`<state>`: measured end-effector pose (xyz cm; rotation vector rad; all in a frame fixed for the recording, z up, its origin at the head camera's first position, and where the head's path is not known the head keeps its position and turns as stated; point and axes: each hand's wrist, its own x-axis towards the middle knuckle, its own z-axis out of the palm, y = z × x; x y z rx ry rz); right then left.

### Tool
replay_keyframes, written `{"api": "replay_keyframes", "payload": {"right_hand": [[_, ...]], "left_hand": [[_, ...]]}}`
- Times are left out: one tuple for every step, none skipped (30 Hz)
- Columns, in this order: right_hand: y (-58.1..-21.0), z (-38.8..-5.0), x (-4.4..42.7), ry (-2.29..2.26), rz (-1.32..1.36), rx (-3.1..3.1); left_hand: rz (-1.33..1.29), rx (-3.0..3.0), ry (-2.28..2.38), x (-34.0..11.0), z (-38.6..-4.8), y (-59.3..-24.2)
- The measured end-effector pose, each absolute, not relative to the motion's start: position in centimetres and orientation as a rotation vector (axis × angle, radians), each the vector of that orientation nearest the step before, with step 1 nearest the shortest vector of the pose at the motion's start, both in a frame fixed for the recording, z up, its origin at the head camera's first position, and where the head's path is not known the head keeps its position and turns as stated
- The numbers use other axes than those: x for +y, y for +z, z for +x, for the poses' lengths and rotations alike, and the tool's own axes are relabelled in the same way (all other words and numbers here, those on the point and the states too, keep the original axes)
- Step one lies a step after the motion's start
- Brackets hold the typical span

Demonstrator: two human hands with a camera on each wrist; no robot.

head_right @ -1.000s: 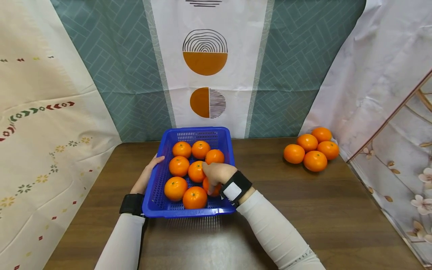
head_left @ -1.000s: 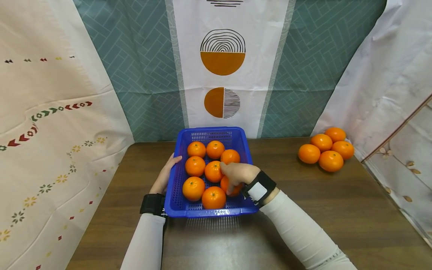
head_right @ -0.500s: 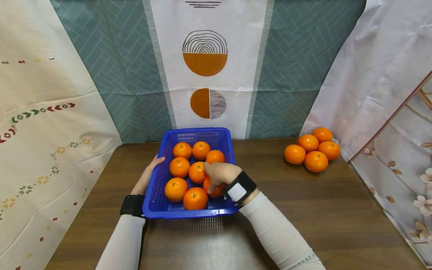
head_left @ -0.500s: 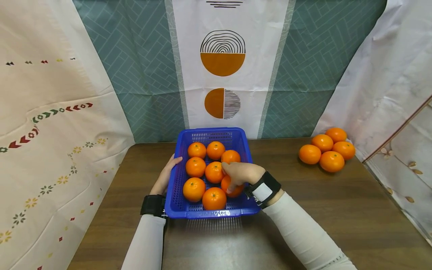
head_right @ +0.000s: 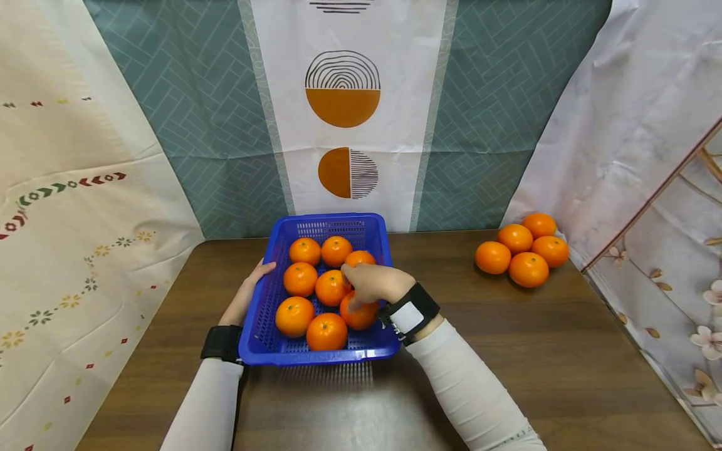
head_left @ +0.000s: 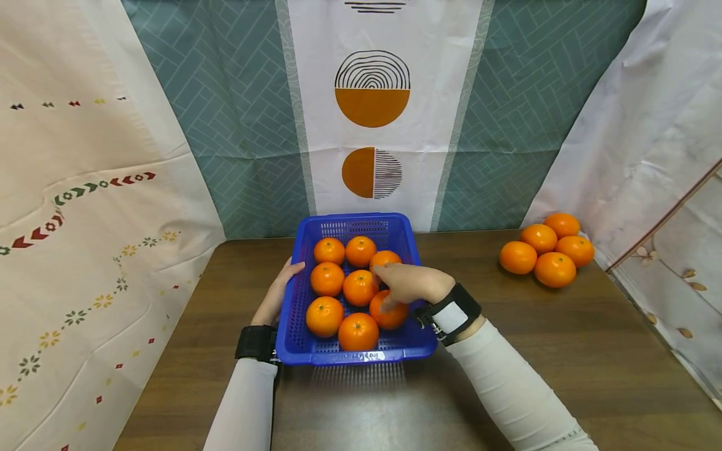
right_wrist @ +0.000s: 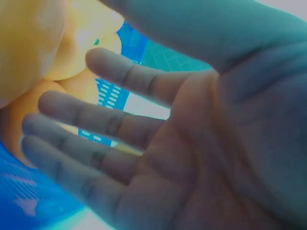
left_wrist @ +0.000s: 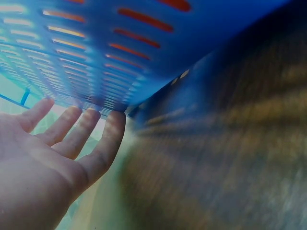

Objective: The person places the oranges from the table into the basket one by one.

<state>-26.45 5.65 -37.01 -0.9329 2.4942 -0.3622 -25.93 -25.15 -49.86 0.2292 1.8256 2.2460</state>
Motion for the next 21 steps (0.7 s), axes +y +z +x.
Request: {"api": "replay_keyframes", "payload": {"right_hand": [[-37.0,-26.5,5.8,-0.375,-0.956,2.497],[-36.9,-26.6,5.9,-0.391,-0.978,2.501],[-36.9,-26.7,6.1,-0.401,-1.005,2.507],[-36.8,-26.8,6.2,-0.415,-1.025,2.514],[-36.7,-26.8,6.3,-0.425,-1.039,2.522],[-36.6,-26.8,6.4,-0.437,-1.046,2.531],[-36.5,-26.8,6.5,-0.449,-1.049,2.541],[-36.3,-26.8,6.6,-0.462,-1.055,2.549],[-36.3,-26.9,6.7,-0.472,-1.065,2.559],[-36.2,-26.9,6.8,-0.489,-1.066,2.571],[-36.1,-26.9,6.9,-0.502,-1.069,2.586],[-36.0,-26.9,7.1,-0.522,-1.077,2.6],[-35.9,-26.9,7.2,-0.537,-1.087,2.619],[-35.9,-27.0,7.4,-0.555,-1.096,2.636],[-35.8,-27.0,7.5,-0.576,-1.103,2.653],[-35.7,-27.0,7.6,-0.602,-1.102,2.666],[-35.7,-27.1,7.8,-0.624,-1.102,2.678],[-35.7,-27.2,8.0,-0.645,-1.105,2.689],[-35.6,-27.3,8.1,-0.664,-1.103,2.699],[-35.6,-27.4,8.3,-0.684,-1.102,2.706],[-35.6,-27.5,8.4,-0.702,-1.097,2.715]], "left_hand": [[0.233,1.826,2.246,-25.1,-25.9,-49.9],[0.236,1.826,2.246,-25.2,-25.9,-49.9],[0.24,1.825,2.248,-25.2,-25.9,-49.9],[0.243,1.823,2.248,-25.2,-25.9,-49.9],[0.243,1.822,2.249,-25.2,-25.9,-49.8],[0.242,1.817,2.254,-25.2,-25.9,-49.8],[0.238,1.818,2.253,-25.2,-25.9,-49.8],[0.235,1.82,2.251,-25.2,-25.9,-49.8],[0.232,1.82,2.247,-25.2,-25.9,-49.8],[0.226,1.82,2.245,-25.2,-25.9,-49.8],[0.222,1.817,2.244,-25.2,-25.9,-49.8],[0.221,1.816,2.244,-25.1,-25.9,-49.8],[0.217,1.815,2.243,-25.1,-25.8,-49.8],[0.217,1.811,2.244,-25.1,-25.8,-49.8],[0.218,1.806,2.247,-25.1,-25.8,-49.8],[0.216,1.801,2.251,-25.1,-25.8,-49.9],[0.217,1.8,2.253,-25.1,-25.8,-49.9],[0.217,1.803,2.251,-25.1,-25.8,-49.9],[0.217,1.802,2.251,-25.1,-25.7,-49.8],[0.218,1.801,2.252,-25.1,-25.7,-49.8],[0.219,1.801,2.252,-25.0,-25.7,-49.8]]}}
